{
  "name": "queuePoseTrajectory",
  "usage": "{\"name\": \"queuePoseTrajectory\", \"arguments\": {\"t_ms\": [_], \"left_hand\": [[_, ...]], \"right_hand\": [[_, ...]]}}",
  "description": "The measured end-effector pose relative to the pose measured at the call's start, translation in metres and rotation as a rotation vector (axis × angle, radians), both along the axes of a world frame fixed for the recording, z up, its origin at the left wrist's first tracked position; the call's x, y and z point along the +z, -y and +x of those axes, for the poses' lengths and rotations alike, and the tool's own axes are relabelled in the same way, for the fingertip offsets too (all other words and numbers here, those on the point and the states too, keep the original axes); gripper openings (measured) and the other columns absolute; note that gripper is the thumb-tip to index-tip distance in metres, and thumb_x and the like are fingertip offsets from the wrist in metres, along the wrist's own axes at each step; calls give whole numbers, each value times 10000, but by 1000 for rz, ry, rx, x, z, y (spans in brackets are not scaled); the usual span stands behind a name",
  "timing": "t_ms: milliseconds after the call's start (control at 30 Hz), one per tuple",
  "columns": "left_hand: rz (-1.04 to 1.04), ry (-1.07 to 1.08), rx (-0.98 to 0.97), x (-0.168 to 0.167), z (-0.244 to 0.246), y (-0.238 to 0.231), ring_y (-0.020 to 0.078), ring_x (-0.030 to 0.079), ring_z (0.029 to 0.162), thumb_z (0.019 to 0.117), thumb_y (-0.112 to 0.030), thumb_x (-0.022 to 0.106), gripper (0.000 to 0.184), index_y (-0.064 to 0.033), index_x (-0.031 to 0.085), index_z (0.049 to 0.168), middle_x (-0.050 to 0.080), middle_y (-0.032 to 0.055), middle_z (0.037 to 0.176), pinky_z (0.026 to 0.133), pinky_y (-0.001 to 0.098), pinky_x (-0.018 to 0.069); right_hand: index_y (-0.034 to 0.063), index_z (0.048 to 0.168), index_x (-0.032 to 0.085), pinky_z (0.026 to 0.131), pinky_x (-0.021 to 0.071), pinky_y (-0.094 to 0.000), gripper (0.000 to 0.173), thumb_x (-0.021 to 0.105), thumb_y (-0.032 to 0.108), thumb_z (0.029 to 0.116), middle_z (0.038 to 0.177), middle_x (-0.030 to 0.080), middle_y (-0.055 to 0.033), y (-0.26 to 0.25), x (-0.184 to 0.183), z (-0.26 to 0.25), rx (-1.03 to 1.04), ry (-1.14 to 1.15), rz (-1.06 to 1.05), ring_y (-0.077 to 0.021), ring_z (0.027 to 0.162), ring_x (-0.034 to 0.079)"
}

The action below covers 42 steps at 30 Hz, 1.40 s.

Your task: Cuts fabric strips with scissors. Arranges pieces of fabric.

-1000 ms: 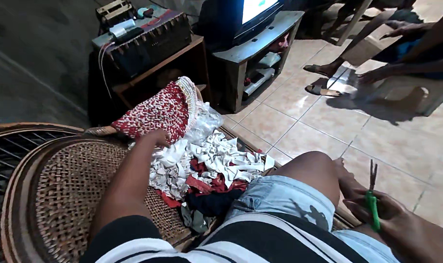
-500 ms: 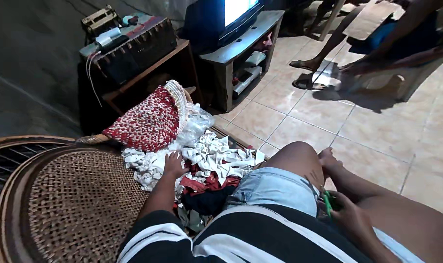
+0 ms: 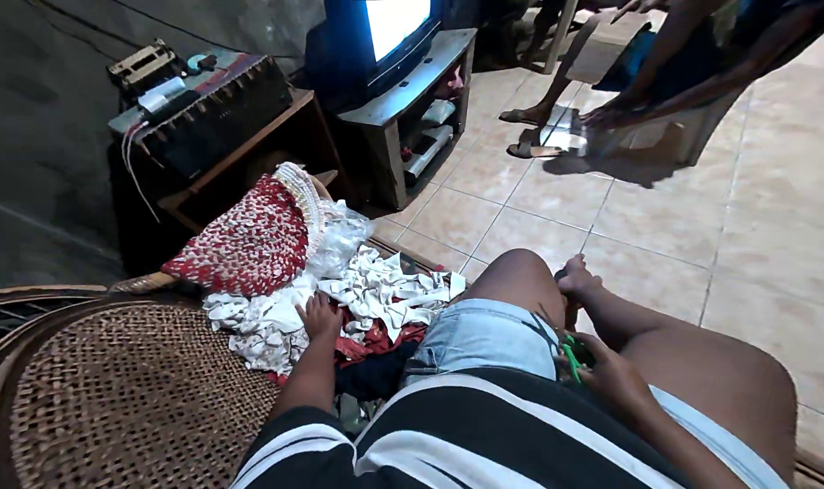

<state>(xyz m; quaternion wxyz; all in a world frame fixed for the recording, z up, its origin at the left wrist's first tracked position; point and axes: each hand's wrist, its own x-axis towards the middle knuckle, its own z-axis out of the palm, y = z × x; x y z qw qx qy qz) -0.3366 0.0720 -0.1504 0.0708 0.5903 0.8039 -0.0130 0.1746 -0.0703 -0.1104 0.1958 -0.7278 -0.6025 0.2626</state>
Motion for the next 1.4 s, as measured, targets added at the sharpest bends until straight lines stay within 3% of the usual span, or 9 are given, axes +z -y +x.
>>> {"name": "queuePoseTrajectory", "arguments": {"t_ms": [167,267,367,533,667,833,900,1167,1400], "left_hand": [[-338,89,-155,60,-17,-47,450,562,1274,993,-401,596,489,-1,656,1269,622,261,1321,1055,678,408],[-481,-58,-138,117,-8,-68,504,527,1291,967,-383,675,521,56,658,1247,592,321,1330,1043,732,369],[-222,-12,-356,144,15,-66,503,488,1324,872,-340,799,655,-2,583,1389,546,309,1392,1077,718,352],[-152,210,-793,58,70,-39,464,265,1497,685,-559,894,1083,-205,395,1578,304,239,1623,1172,720,181],[-307,206,-778,-15,67,-30,402,98,1562,934,-463,680,743,-230,402,1582,202,168,1684,1195,707,49],[-348,245,-834,11,65,-61,407,483,1368,942,-160,680,399,-128,681,1339,530,164,1490,1090,652,386],[-435,322,-821,32,62,-83,407,544,1319,971,-107,634,351,-23,665,1310,608,212,1382,1107,631,392],[-383,449,-808,90,39,-99,367,644,1164,983,-34,599,257,16,709,1210,690,231,1203,1062,549,448],[-375,595,-738,84,35,-94,392,616,1211,953,-57,686,514,2,534,1441,591,250,1371,1054,527,476]], "right_hand": [[18,1392,560,902,500,-658,547,769,171,911,1123,684,-267,-1,0,1,0,21,-61,-453,1022,669],[9,1380,564,886,498,-663,526,762,149,913,1117,681,-278,-1,3,-2,-3,24,-78,-455,1008,671],[13,1387,557,876,499,-673,544,768,130,901,1104,685,-280,-3,-1,-1,-8,25,-84,-463,993,674],[10,1383,559,845,499,-675,548,772,137,894,1059,687,-285,-4,-2,0,-6,52,-74,-471,951,674],[-1,1388,554,872,492,-685,544,759,137,903,1117,675,-296,0,1,-1,-6,58,-80,-479,995,668],[-10,1367,562,852,511,-665,537,762,150,895,1079,687,-281,-1,-5,1,23,35,-42,-458,949,679],[-24,1347,568,840,512,-662,520,758,143,893,1065,685,-285,-3,-4,0,29,39,-19,-453,937,679],[-14,1352,566,844,497,-675,521,754,165,900,1083,674,-291,-2,-4,0,16,47,-48,-460,955,669],[-20,1350,571,832,501,-669,517,754,137,892,1073,675,-296,-2,-5,0,13,38,-30,-466,940,669]]}}
